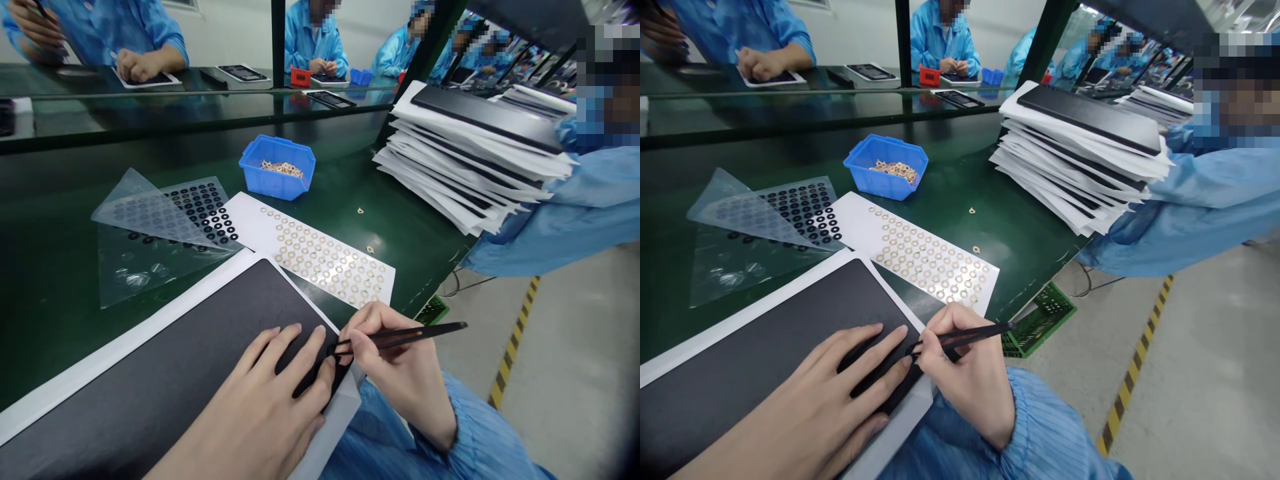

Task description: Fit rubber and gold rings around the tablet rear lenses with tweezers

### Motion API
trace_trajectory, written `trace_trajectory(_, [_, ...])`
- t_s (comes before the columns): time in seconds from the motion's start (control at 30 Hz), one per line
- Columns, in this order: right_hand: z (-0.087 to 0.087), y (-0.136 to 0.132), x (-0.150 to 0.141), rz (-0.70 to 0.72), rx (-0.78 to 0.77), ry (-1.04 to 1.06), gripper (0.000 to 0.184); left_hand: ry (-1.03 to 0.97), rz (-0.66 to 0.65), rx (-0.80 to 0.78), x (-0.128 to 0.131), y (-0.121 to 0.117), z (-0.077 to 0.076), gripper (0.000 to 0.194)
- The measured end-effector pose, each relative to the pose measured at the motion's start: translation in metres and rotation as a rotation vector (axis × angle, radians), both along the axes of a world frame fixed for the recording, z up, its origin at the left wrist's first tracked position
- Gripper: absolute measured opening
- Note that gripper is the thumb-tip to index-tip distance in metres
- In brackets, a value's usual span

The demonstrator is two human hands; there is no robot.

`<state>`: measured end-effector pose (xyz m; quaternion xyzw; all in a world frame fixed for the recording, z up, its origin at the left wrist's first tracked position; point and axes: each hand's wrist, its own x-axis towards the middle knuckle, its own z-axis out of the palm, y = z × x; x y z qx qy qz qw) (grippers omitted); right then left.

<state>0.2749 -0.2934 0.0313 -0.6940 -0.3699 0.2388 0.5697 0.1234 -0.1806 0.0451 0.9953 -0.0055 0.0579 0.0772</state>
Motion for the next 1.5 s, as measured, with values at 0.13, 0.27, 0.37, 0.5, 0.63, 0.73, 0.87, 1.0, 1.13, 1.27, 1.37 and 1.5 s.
trace_trajectory(0.13, [0.000, 0.000, -0.002, -0.017, 0.002, -0.012, 0.018, 0.009, -0.013, 0.003, 0.000, 0.000, 0.000, 0.035])
trace_trajectory(0.27, [-0.001, -0.001, 0.000, 0.013, -0.010, -0.011, 0.017, 0.013, -0.022, 0.014, 0.000, 0.000, 0.000, 0.032])
trace_trajectory(0.37, [-0.001, 0.000, 0.002, 0.039, -0.015, 0.004, 0.017, 0.009, -0.016, 0.011, 0.000, -0.001, 0.000, 0.031])
trace_trajectory(0.5, [0.001, 0.001, 0.006, 0.081, -0.023, 0.039, 0.019, 0.009, -0.013, 0.004, -0.001, -0.001, 0.001, 0.032])
trace_trajectory(0.63, [0.003, 0.002, 0.009, 0.122, -0.022, 0.077, 0.018, -0.013, -0.021, 0.003, -0.002, -0.002, 0.001, 0.031])
trace_trajectory(0.73, [0.002, 0.002, 0.010, 0.130, -0.007, 0.089, 0.016, -0.034, -0.018, 0.001, -0.002, -0.002, 0.000, 0.031])
trace_trajectory(0.87, [-0.001, 0.002, 0.012, 0.161, 0.019, 0.090, 0.016, -0.050, -0.031, 0.011, 0.000, 0.000, 0.001, 0.031])
trace_trajectory(1.0, [-0.003, 0.002, 0.019, 0.253, 0.086, 0.193, 0.016, -0.080, -0.024, 0.042, 0.000, 0.000, 0.001, 0.032])
trace_trajectory(1.13, [-0.005, 0.002, 0.027, 0.342, 0.159, 0.258, 0.010, -0.112, -0.024, 0.090, -0.001, 0.000, 0.001, 0.036])
trace_trajectory(1.27, [-0.005, 0.001, 0.031, 0.344, 0.201, 0.189, 0.008, -0.115, -0.036, 0.090, -0.001, 0.000, 0.001, 0.035])
trace_trajectory(1.37, [-0.006, 0.000, 0.031, 0.334, 0.200, 0.106, 0.006, -0.132, -0.034, 0.093, 0.000, 0.000, 0.001, 0.036])
trace_trajectory(1.5, [-0.006, 0.000, 0.029, 0.320, 0.209, 0.055, 0.005, -0.148, -0.026, 0.086, 0.000, 0.000, 0.001, 0.041])
